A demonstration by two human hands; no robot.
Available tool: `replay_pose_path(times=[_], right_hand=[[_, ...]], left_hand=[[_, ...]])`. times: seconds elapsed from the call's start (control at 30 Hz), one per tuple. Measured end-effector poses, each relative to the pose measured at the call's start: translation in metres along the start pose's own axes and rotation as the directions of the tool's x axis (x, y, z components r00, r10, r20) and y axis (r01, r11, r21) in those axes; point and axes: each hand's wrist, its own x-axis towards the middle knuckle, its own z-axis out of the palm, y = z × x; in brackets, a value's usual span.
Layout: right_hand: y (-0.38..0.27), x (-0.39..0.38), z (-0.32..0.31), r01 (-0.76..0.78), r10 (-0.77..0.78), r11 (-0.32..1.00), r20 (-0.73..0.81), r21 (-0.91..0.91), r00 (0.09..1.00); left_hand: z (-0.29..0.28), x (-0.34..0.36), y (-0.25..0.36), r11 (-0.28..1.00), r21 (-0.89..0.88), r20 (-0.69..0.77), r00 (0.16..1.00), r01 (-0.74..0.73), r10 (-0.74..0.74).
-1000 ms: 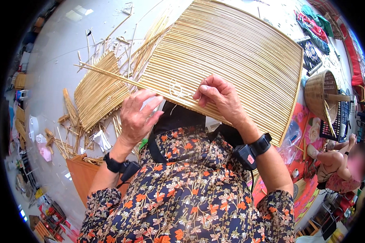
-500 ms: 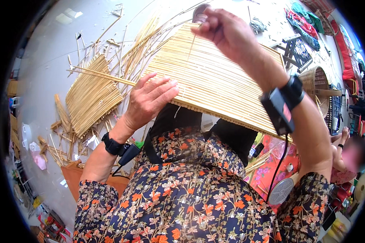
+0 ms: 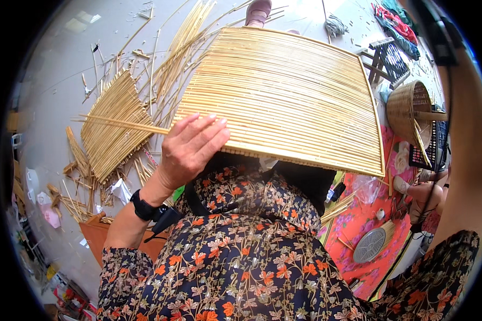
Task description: The person weaves a bamboo basket by hand, threading a thin string through the vertical bamboo strips to secure the structure. They repeatedly pull the string tight and adjust the alignment of the bamboo slats while working on the basket's edge.
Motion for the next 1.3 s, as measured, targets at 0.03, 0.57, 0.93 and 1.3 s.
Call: replay_pose_path(times=[0.03, 0.57, 0.93, 1.3], right_hand=[[-0.004, -0.004, -0.003, 0.01, -0.009, 0.999, 0.011, -0.053, 1.0], [-0.021, -0.119, 0.052, 0.215, 0.086, 0.862, 0.55, -0.459, 0.831], [0.039, -0.268, 0.109, 0.195, 0.173, 0.907, 0.753, -0.373, 0.635], [0.049, -0.289, 0.111, 0.038, 0.313, 0.891, 0.675, -0.452, 0.668]], left_hand=[[0.0, -0.002, 0.002, 1.0, 0.007, -0.021, 1.0, -0.019, 0.019], [-0.004, -0.012, 0.006, 0.999, 0.026, 0.058, 0.998, -0.02, 0.019], [-0.018, -0.011, 0.014, 0.998, -0.036, 0.117, 0.992, 0.045, -0.041], [-0.016, -0.017, 0.013, 0.998, -0.032, 0.131, 0.99, 0.06, -0.056]])
